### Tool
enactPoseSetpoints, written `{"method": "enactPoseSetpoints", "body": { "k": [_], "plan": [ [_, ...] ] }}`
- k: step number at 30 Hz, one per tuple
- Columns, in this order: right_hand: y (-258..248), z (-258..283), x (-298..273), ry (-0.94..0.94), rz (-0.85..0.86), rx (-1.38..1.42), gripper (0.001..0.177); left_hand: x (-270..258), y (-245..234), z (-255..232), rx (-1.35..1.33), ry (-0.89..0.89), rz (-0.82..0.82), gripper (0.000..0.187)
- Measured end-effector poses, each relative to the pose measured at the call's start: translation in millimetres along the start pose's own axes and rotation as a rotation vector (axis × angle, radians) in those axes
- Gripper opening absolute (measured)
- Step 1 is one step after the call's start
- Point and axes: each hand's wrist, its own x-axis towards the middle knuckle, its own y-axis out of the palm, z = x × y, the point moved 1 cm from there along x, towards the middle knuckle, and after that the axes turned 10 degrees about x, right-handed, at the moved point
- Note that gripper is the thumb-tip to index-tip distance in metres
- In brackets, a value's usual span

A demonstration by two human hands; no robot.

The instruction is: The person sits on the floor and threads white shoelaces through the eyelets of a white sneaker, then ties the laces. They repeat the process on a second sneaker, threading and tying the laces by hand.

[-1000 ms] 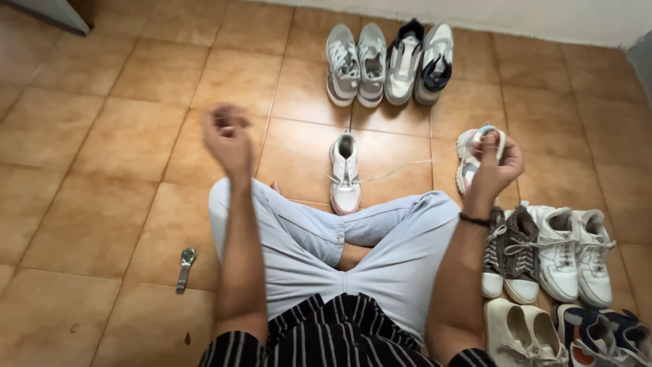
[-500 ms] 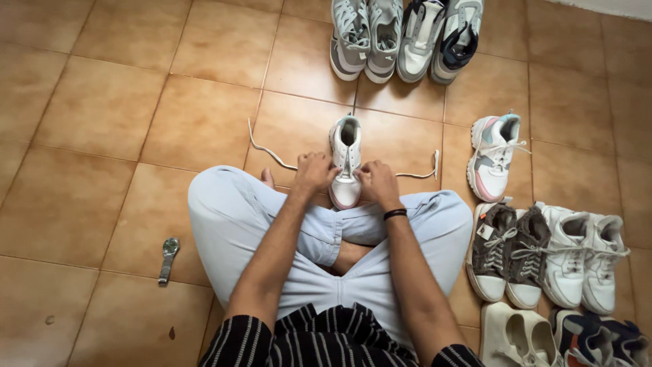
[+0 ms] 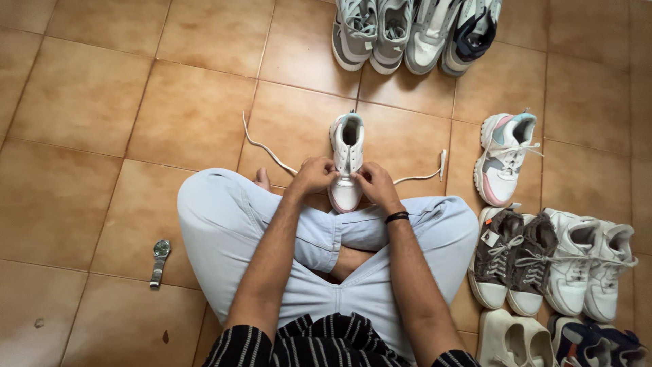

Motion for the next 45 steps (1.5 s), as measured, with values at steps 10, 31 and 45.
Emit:
{"method": "enactPoseSetpoints", "body": {
  "k": [10,31,45],
  "plan": [
    [5,20,0,0.096,-0.089,-0.202,0.040,0,0,6,-0.077,0.037,0.006,0.022],
    [-20,24,-20,0.172,-0.078,-0.196,0.031,-59,-78,-36,-0.039,-0.103,0.116,0.032],
    [-86,147,-74,-0.210,-0.051,0.611,0.023,-120,-168,-175,-0.374,0.423,-0.086,0.024]
  ]
}}
